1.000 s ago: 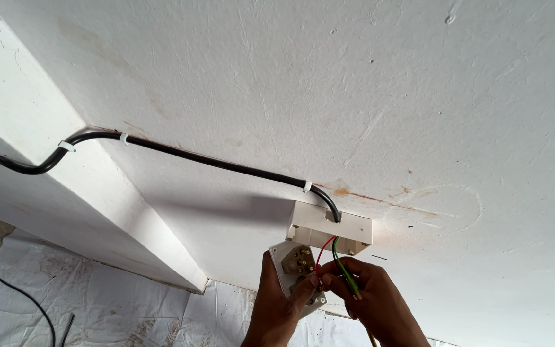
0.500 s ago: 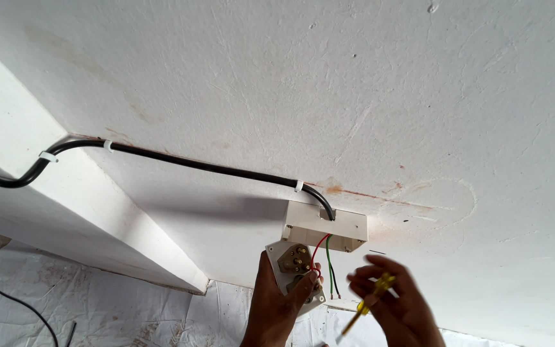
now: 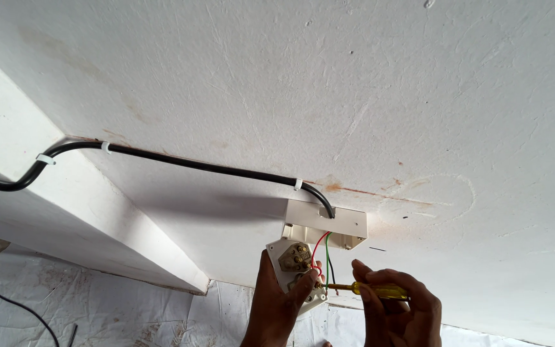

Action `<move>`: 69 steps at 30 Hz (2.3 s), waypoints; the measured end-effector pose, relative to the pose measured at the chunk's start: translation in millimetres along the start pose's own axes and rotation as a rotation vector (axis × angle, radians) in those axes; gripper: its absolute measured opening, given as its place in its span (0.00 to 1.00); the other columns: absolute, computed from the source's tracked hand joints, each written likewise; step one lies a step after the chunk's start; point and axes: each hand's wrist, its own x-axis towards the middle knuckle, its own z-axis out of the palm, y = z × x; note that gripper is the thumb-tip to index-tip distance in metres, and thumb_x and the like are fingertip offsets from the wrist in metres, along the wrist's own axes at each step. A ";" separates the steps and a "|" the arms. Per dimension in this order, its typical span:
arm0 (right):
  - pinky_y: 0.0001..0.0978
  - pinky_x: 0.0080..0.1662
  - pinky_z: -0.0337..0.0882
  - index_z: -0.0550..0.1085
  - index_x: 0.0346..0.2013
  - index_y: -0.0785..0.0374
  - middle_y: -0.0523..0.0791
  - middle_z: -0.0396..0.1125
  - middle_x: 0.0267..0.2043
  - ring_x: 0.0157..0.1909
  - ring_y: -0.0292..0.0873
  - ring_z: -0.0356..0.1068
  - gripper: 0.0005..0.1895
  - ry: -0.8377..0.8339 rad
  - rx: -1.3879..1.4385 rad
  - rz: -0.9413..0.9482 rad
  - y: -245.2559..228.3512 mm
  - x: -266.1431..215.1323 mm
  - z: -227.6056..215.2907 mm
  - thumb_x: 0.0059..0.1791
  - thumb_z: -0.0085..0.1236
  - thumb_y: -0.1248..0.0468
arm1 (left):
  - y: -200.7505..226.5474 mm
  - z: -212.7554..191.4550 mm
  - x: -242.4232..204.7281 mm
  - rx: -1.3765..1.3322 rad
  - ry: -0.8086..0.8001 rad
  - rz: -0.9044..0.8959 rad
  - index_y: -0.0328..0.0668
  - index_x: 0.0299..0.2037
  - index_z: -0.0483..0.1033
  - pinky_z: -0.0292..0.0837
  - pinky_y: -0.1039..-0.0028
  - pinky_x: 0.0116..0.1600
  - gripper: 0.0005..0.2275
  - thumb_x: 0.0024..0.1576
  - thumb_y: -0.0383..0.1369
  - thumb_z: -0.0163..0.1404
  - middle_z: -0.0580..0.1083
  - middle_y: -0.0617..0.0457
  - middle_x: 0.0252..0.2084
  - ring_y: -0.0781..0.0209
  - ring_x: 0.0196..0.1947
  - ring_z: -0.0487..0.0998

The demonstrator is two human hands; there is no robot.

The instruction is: Wiring and installing an electrical outlet faceplate onto a wall-mounted box.

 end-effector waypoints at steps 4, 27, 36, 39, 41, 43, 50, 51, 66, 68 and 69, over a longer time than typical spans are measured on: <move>0.43 0.54 0.78 0.67 0.44 0.71 0.59 0.77 0.43 0.55 0.52 0.79 0.10 -0.015 -0.024 -0.077 -0.9 -4.7 6.0 0.49 0.54 0.73 | 8.4 -1.2 -2.9 0.032 0.005 -0.055 0.43 0.62 0.61 0.82 0.68 0.54 0.28 0.52 0.31 0.59 0.77 0.46 0.47 0.59 0.48 0.82; 0.39 0.54 0.79 0.69 0.63 0.59 0.50 0.69 0.57 0.58 0.49 0.76 0.30 -0.163 -0.144 -0.359 6.1 -6.2 -5.9 0.45 0.57 0.76 | 10.6 -4.6 -8.8 0.030 0.018 -0.056 0.45 0.62 0.61 0.83 0.69 0.52 0.28 0.52 0.32 0.59 0.74 0.47 0.48 0.60 0.48 0.80; 0.38 0.52 0.80 0.68 0.62 0.58 0.54 0.71 0.53 0.55 0.52 0.78 0.32 -0.154 -0.273 -0.576 -1.4 -17.4 -1.5 0.44 0.62 0.76 | 19.1 -1.8 -15.3 0.015 0.024 -0.073 0.44 0.59 0.61 0.83 0.69 0.52 0.25 0.52 0.31 0.58 0.73 0.47 0.48 0.61 0.47 0.80; 0.38 0.51 0.79 0.68 0.63 0.58 0.51 0.74 0.49 0.53 0.50 0.79 0.33 -0.176 -0.271 -0.556 9.1 -13.5 -4.1 0.43 0.61 0.75 | 14.6 -2.8 -15.2 0.018 0.026 -0.071 0.44 0.58 0.61 0.83 0.69 0.52 0.25 0.52 0.31 0.58 0.74 0.47 0.48 0.61 0.47 0.80; 0.37 0.51 0.80 0.70 0.62 0.56 0.48 0.76 0.45 0.51 0.48 0.81 0.32 -0.149 -0.317 -0.522 10.5 -11.6 -6.5 0.43 0.64 0.73 | 11.5 -2.5 -14.8 0.003 0.011 -0.053 0.44 0.58 0.61 0.83 0.69 0.51 0.25 0.52 0.31 0.58 0.75 0.46 0.48 0.61 0.47 0.81; 0.39 0.53 0.78 0.73 0.60 0.59 0.54 0.71 0.50 0.55 0.51 0.77 0.30 -0.136 -0.343 -0.497 -3.7 -11.0 -2.9 0.42 0.65 0.73 | 13.2 -4.1 -15.7 0.009 0.018 -0.038 0.43 0.58 0.62 0.83 0.69 0.51 0.25 0.52 0.31 0.58 0.75 0.46 0.49 0.60 0.48 0.80; 0.38 0.50 0.80 0.75 0.44 0.66 0.51 0.80 0.43 0.52 0.46 0.81 0.14 -0.186 -0.296 -0.231 -9.6 -3.0 -18.1 0.44 0.61 0.73 | 2.0 -11.6 -11.3 0.112 -0.002 0.011 0.43 0.60 0.59 0.83 0.70 0.51 0.25 0.55 0.34 0.58 0.72 0.48 0.51 0.60 0.49 0.79; 0.37 0.49 0.81 0.76 0.40 0.66 0.50 0.81 0.42 0.52 0.45 0.82 0.12 -0.244 -0.331 -0.220 -10.3 1.3 -21.9 0.43 0.63 0.73 | 2.3 -12.0 -11.0 0.130 -0.005 0.018 0.43 0.60 0.59 0.82 0.71 0.51 0.26 0.55 0.34 0.58 0.72 0.48 0.51 0.60 0.49 0.79; 0.34 0.47 0.80 0.79 0.39 0.56 0.42 0.80 0.42 0.50 0.41 0.80 0.11 -0.471 -0.557 -0.307 -10.6 26.6 -36.6 0.42 0.65 0.66 | -6.4 -15.6 -6.9 0.152 -0.005 0.077 0.41 0.60 0.58 0.84 0.70 0.50 0.26 0.55 0.33 0.58 0.72 0.46 0.50 0.60 0.48 0.80; 0.32 0.47 0.80 0.81 0.40 0.54 0.40 0.79 0.43 0.48 0.40 0.80 0.11 -0.536 -0.633 -0.387 -6.3 35.0 -44.7 0.43 0.65 0.63 | -4.1 -15.1 -8.2 0.206 0.002 0.090 0.41 0.60 0.58 0.84 0.70 0.50 0.26 0.55 0.34 0.58 0.73 0.47 0.49 0.60 0.47 0.80; 0.30 0.47 0.80 0.81 0.44 0.51 0.39 0.80 0.44 0.48 0.38 0.80 0.12 -0.632 -0.718 -0.455 -8.2 37.1 -46.3 0.46 0.65 0.61 | -2.5 -14.4 -9.3 0.231 0.009 0.073 0.42 0.61 0.57 0.84 0.70 0.50 0.27 0.55 0.34 0.58 0.72 0.47 0.50 0.60 0.48 0.80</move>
